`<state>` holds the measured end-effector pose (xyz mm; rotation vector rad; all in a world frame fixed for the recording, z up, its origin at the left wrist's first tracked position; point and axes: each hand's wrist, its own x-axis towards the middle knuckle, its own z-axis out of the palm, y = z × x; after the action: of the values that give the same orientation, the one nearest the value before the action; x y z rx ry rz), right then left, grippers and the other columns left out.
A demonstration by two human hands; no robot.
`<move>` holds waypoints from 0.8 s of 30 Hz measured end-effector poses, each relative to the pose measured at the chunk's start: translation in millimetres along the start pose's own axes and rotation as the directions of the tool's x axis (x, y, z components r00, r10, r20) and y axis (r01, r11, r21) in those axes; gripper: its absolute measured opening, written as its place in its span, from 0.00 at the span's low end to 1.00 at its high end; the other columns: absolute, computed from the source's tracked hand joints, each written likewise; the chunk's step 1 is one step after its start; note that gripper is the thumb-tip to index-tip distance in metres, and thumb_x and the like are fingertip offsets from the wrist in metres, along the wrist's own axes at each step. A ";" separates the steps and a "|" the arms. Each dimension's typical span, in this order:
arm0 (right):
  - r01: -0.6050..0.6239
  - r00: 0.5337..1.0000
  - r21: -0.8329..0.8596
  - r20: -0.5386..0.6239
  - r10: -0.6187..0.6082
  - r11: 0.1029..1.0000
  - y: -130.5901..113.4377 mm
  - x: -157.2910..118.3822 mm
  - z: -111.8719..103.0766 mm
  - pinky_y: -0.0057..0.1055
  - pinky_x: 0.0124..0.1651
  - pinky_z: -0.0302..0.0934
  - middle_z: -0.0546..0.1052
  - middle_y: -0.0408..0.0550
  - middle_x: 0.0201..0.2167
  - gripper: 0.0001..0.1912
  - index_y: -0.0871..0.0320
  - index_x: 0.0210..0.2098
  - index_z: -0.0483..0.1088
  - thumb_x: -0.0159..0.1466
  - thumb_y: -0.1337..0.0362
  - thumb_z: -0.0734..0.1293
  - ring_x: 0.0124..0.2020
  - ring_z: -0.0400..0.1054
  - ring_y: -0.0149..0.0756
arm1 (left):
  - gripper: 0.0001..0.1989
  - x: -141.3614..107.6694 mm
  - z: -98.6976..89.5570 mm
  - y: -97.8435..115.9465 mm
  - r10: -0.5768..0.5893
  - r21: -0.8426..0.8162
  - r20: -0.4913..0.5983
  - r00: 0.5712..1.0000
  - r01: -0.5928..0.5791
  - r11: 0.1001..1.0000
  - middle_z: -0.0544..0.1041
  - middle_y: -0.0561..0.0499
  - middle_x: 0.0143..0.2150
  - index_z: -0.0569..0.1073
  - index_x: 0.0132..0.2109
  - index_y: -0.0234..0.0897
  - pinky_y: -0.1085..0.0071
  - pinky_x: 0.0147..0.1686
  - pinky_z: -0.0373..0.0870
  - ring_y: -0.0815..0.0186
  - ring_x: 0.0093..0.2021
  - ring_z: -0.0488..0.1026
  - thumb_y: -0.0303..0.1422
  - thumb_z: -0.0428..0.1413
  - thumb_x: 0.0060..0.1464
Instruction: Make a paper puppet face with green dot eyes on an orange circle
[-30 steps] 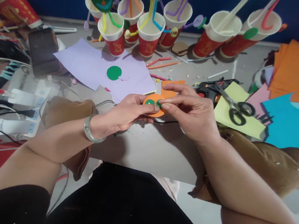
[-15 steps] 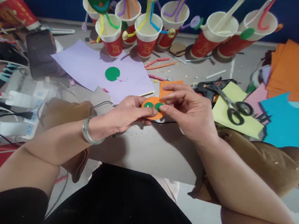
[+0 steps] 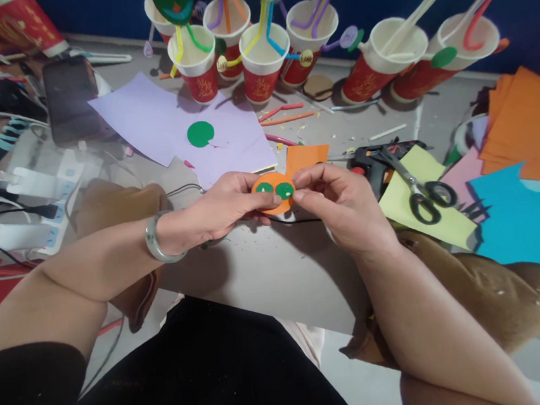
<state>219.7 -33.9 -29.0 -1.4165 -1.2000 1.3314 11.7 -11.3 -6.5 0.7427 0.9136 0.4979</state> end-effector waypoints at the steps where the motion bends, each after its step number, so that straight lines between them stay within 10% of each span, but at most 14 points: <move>1: 0.004 1.000 -0.012 0.011 -0.004 1.000 0.3 -0.2 0.3 0.30 0.36 0.67 0.81 0.46 0.37 0.13 0.55 0.32 0.78 0.51 0.59 0.81 0.34 0.72 0.32 | 0.10 0.2 -0.3 -0.4 -0.001 0.001 -0.005 1.000 0.001 1.000 0.78 0.53 0.28 0.76 0.32 0.31 0.79 0.33 0.74 0.78 0.27 0.75 0.24 0.64 0.64; 24: 0.074 0.997 -0.160 -0.013 -0.077 0.984 -8.1 -7.3 17.3 0.32 0.38 0.67 0.79 0.44 0.31 0.06 0.54 0.25 0.73 0.53 0.61 0.74 0.33 0.71 0.33 | 0.09 0.8 2.0 -6.1 0.057 0.177 -0.048 0.997 -0.047 0.983 0.78 0.54 0.27 0.75 0.33 0.32 0.79 0.30 0.71 0.78 0.25 0.74 0.24 0.62 0.64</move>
<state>201.9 -40.1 -21.2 -1.4767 -1.3590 1.1898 14.3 -15.4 -10.7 0.9197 0.9982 0.4885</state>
